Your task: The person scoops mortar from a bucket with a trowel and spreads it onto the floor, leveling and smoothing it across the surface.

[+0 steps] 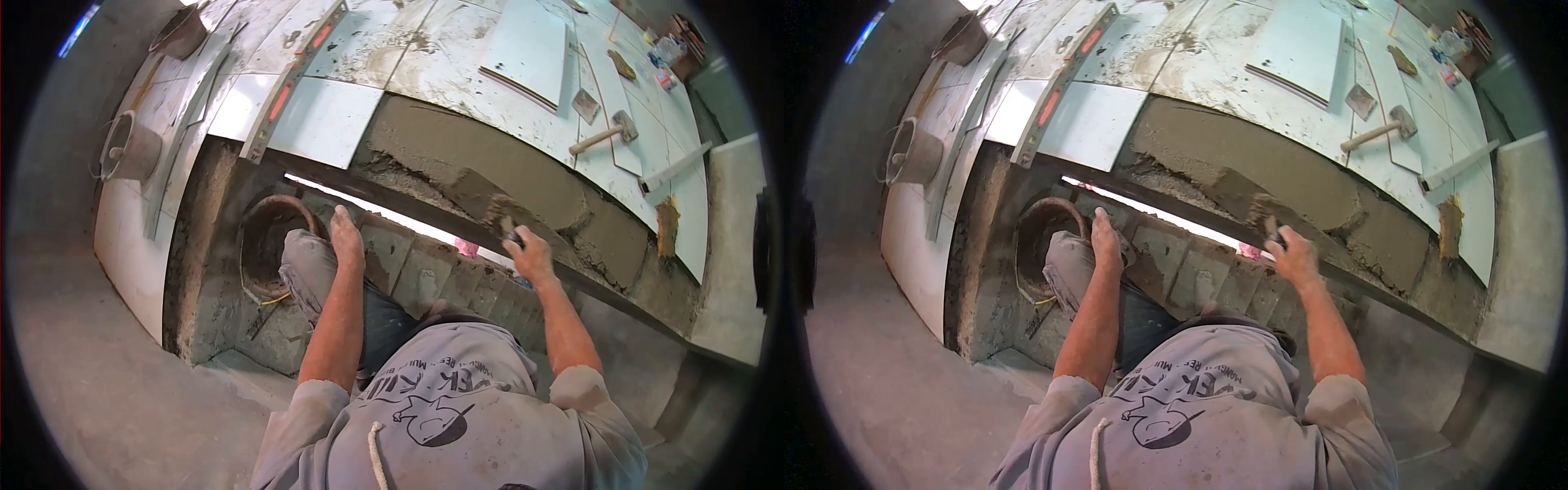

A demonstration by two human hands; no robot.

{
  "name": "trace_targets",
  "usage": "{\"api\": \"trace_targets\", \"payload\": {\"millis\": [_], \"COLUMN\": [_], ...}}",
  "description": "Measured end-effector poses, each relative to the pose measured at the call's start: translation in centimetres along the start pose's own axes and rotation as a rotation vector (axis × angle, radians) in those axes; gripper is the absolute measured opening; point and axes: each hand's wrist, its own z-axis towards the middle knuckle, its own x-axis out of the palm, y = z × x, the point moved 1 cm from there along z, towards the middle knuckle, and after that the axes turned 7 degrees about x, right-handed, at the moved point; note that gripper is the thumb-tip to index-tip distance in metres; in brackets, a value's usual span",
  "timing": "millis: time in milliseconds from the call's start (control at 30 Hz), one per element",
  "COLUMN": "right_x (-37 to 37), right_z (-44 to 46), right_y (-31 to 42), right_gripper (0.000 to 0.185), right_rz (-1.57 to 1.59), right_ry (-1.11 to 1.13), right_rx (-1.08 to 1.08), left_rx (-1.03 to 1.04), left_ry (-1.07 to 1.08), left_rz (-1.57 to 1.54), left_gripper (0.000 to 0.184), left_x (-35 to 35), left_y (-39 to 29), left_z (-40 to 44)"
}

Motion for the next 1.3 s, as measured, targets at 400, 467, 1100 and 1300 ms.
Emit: {"api": "trace_targets", "payload": {"millis": [400, 467, 1100, 1300], "right_x": [-7.6, -8.3, 18.1, 32.0], "right_z": [-2.6, -2.0, 2.0, 5.3], "right_y": [-9.5, -8.1, 36.3, 42.9], "right_gripper": [0.028, 0.028, 0.022, 0.017], "right_rz": [0.057, 0.102, -0.681, -1.071], "right_ry": [-0.268, -0.235, 0.374, 0.331], "right_rx": [0.022, 0.058, -0.805, -1.003], "left_rx": [0.078, -0.072, -0.278, -0.632], "left_ry": [-0.200, -0.127, -0.800, -0.909], "left_rz": [0.215, 0.066, -0.071, -0.189], "left_gripper": [0.066, 0.066, 0.060, 0.060], "left_x": [-6.6, -7.9, -26.8, -26.9], "left_y": [-1.8, -1.3, 9.4, 13.5], "left_z": [-1.8, -1.5, 0.8, 4.0]}}
